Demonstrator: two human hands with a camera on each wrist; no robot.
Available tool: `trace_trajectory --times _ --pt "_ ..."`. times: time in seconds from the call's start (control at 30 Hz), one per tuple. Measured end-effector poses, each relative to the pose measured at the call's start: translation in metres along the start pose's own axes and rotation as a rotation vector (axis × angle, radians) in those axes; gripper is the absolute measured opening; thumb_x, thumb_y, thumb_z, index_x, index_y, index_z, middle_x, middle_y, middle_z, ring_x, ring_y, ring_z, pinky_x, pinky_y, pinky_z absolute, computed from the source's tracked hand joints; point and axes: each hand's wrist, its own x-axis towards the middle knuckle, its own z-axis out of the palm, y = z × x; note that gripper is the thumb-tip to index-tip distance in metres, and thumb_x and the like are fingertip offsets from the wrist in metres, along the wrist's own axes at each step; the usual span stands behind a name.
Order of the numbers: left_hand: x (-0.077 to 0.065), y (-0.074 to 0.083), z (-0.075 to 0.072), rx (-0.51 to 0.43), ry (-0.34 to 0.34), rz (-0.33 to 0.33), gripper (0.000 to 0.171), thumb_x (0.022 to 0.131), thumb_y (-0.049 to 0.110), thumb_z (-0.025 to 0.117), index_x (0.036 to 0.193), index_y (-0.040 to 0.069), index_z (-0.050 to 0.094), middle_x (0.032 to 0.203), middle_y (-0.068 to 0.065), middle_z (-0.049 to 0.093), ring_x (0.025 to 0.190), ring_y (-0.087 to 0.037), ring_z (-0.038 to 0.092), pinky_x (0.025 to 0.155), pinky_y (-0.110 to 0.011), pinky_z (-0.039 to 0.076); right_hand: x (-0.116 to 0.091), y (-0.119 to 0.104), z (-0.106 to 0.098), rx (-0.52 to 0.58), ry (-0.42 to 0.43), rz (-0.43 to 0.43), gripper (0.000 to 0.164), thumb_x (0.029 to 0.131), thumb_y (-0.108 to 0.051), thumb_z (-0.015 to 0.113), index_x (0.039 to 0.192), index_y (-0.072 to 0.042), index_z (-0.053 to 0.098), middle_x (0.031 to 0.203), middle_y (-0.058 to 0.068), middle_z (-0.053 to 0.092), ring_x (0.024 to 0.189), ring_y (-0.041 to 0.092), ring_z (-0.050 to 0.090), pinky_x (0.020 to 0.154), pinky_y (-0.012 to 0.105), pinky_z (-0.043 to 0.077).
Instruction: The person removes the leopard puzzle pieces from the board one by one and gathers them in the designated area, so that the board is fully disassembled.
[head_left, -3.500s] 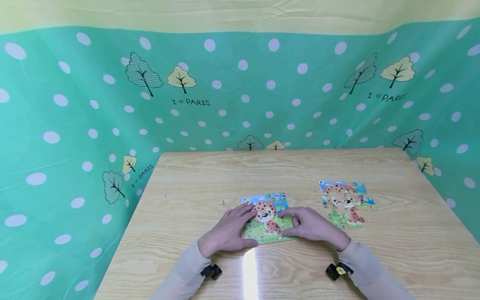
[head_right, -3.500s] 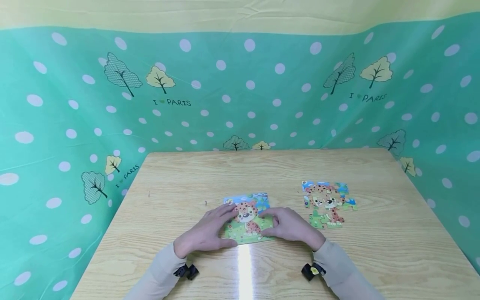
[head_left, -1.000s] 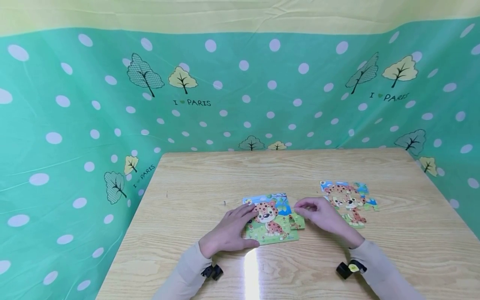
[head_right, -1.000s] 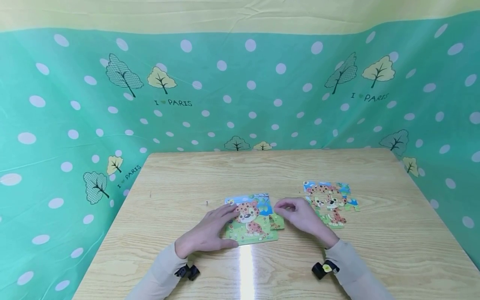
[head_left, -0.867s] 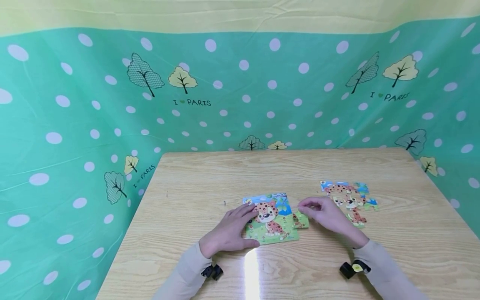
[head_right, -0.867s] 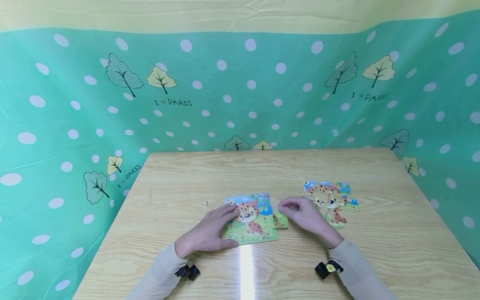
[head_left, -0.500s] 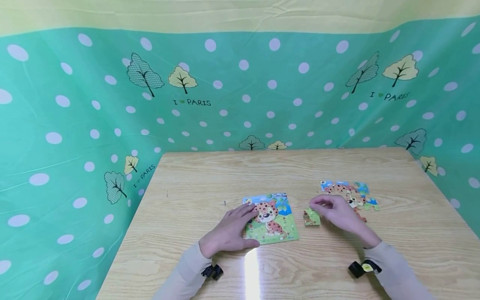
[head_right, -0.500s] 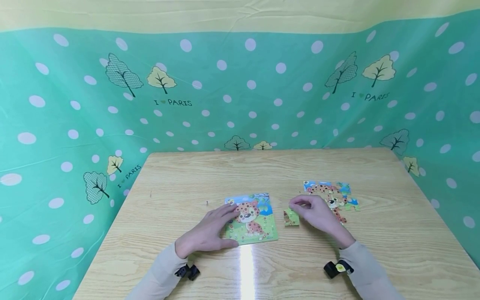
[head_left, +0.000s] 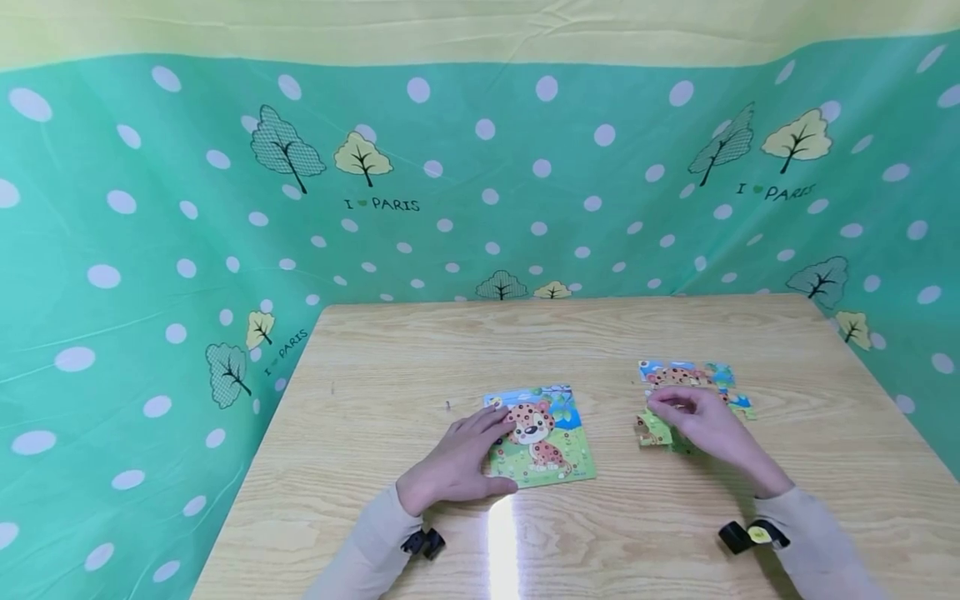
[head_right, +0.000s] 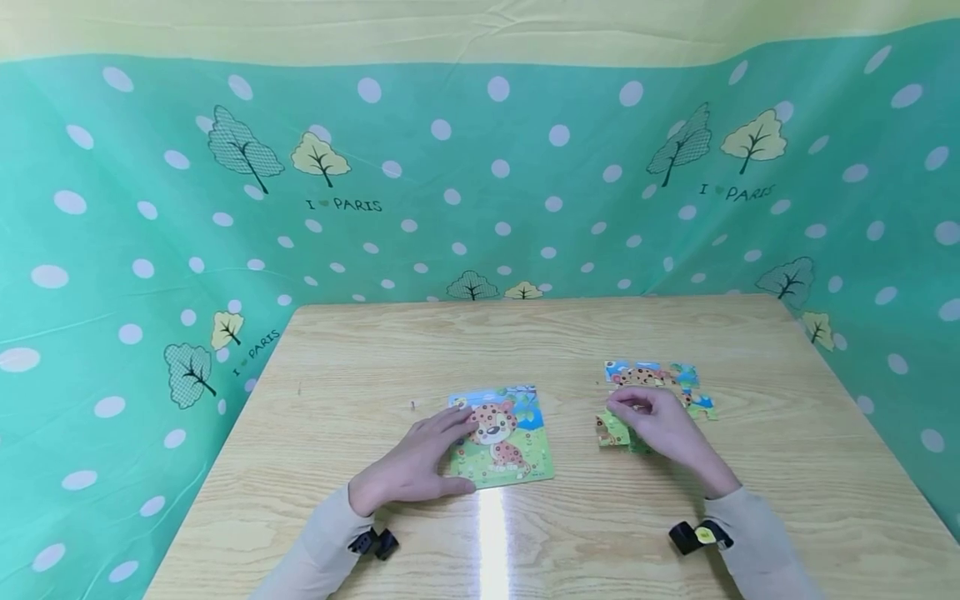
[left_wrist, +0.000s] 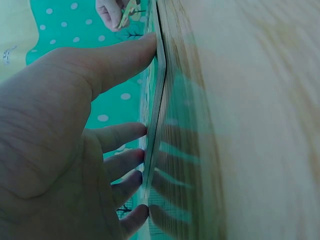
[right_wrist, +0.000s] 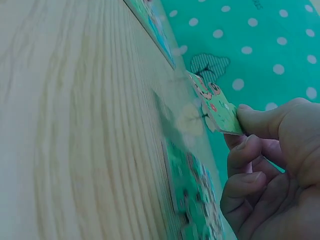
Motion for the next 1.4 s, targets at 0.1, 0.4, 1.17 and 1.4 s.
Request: trace_trajectory --times 0.1,0.4,1.17,1.4 --pt "0.000 0.000 0.000 -0.003 0.004 0.005 0.091 0.092 0.055 0.077 0.164 0.012 0.041 0.178 -0.008 0.027 0.165 -0.033 0.022 0.132 -0.059 0.024 -0.004 0.005 -0.007 -0.018 0.008 0.017 0.035 0.108 -0.035 0.064 0.124 -0.006 0.075 0.112 0.010 0.077 0.082 0.007 0.063 0.066 0.024 0.052" --pt "0.001 0.000 -0.001 0.007 0.002 -0.008 0.091 0.092 0.054 0.077 0.165 0.013 0.041 0.178 -0.006 0.025 0.166 -0.033 0.021 0.133 -0.059 0.023 -0.017 0.024 -0.030 -0.089 0.036 0.061 0.041 0.107 -0.040 0.065 0.127 -0.005 0.075 0.119 0.014 0.076 0.088 -0.001 0.062 0.070 0.022 0.053" --pt "-0.001 0.000 -0.001 0.005 0.001 -0.002 0.092 0.091 0.054 0.078 0.164 0.012 0.042 0.178 -0.007 0.026 0.165 -0.033 0.021 0.132 -0.059 0.023 -0.037 0.080 -0.076 -0.199 0.071 0.194 0.058 0.111 -0.043 0.056 0.134 0.009 0.066 0.134 0.038 0.065 0.114 0.048 0.066 0.076 0.032 0.054" --pt "0.000 0.001 0.000 0.002 -0.002 -0.013 0.093 0.091 0.055 0.078 0.165 0.013 0.041 0.178 -0.006 0.024 0.166 -0.031 0.020 0.133 -0.057 0.022 -0.035 0.083 -0.074 -0.203 0.086 0.221 0.060 0.111 -0.043 0.055 0.132 0.012 0.066 0.138 0.042 0.060 0.125 0.061 0.055 0.095 0.070 0.049"
